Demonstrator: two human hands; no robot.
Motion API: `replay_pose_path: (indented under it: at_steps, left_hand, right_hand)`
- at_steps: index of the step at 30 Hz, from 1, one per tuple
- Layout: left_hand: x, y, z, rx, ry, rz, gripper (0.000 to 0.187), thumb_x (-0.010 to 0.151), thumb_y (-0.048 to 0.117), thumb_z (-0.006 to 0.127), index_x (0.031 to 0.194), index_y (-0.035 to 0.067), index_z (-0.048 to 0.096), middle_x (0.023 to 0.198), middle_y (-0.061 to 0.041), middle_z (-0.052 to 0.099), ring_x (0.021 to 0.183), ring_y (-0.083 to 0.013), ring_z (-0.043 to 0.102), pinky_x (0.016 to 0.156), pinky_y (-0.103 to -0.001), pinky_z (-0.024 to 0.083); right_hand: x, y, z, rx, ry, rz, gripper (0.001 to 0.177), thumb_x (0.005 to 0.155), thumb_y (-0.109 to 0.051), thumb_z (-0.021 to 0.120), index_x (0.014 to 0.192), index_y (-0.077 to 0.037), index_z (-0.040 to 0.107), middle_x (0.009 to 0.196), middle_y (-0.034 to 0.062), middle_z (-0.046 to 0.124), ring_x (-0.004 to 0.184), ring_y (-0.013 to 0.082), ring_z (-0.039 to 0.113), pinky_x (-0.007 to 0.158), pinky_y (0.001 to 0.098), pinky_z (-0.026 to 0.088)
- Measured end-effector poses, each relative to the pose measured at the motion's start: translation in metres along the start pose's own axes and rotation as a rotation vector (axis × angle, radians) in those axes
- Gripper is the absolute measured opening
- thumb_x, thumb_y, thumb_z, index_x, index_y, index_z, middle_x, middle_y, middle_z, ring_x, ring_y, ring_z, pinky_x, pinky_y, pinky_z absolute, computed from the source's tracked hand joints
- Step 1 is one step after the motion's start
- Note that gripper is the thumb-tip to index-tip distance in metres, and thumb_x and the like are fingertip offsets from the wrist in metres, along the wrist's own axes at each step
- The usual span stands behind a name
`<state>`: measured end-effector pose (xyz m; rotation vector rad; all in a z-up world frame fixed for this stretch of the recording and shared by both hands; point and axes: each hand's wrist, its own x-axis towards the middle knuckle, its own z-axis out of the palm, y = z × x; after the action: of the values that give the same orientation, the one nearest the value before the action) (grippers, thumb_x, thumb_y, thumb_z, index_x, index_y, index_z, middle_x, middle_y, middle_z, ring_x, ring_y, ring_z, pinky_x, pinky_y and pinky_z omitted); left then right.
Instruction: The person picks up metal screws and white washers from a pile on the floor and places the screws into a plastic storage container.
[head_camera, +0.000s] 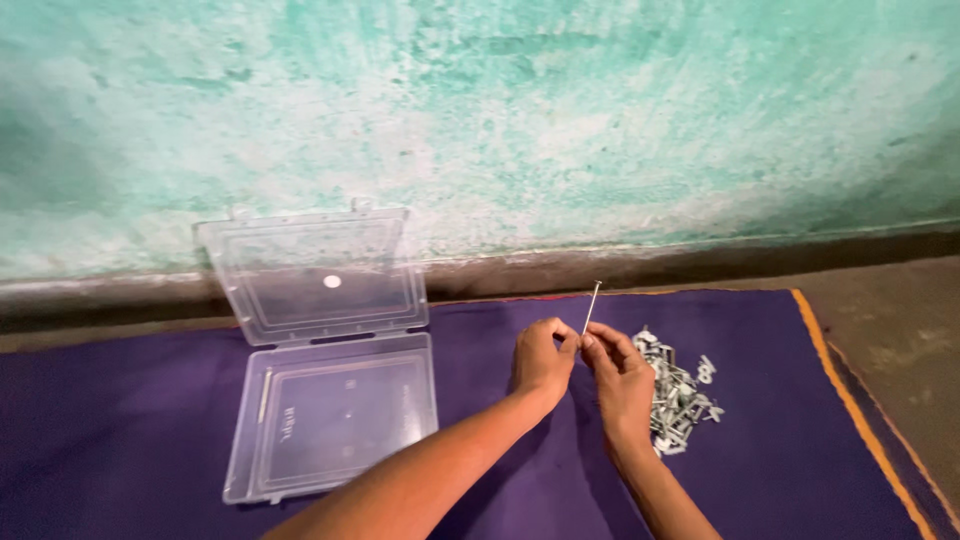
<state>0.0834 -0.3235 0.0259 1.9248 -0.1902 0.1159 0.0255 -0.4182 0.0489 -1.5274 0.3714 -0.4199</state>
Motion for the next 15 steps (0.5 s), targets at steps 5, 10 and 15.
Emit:
replay_pose_path:
  at_steps: [5,10,15]
  left_hand:
    - [-0.006,-0.015,-0.057,0.075,0.048,-0.017,0.011,0.085,0.015,0.075,0.084,0.004,0.072,0.093,-0.014,0.074,0.087,-0.0357,0.070,0.076,-0.047,0.053]
    - [-0.027,-0.017,-0.121,0.160,0.133,-0.189,0.012,0.087,0.017,0.074,0.086,0.006,0.072,0.090,-0.014,0.074,0.085,-0.0357,0.071,0.073,-0.046,0.055]
    - [-0.047,-0.028,-0.185,0.203,0.187,-0.404,0.015,0.092,0.024,0.070,0.090,0.010,0.072,0.088,-0.012,0.076,0.082,-0.0343,0.073,0.069,-0.045,0.056]
  right_hand:
    - [-0.012,0.014,0.041,0.070,-0.122,0.132,0.025,0.097,-0.015,0.068,0.116,0.000,0.075,0.098,0.0041,0.074,0.086,0.0111,0.064,0.081,0.0279,0.054]
    - [-0.038,0.020,0.099,0.126,-0.223,0.240,0.024,0.096,-0.015,0.068,0.113,0.000,0.075,0.097,0.0032,0.074,0.086,0.0106,0.065,0.081,0.0277,0.055]
    - [-0.069,0.029,0.161,0.128,-0.340,0.259,0.022,0.097,-0.015,0.066,0.110,0.000,0.074,0.097,0.0036,0.074,0.086,0.0116,0.066,0.082,0.0275,0.056]
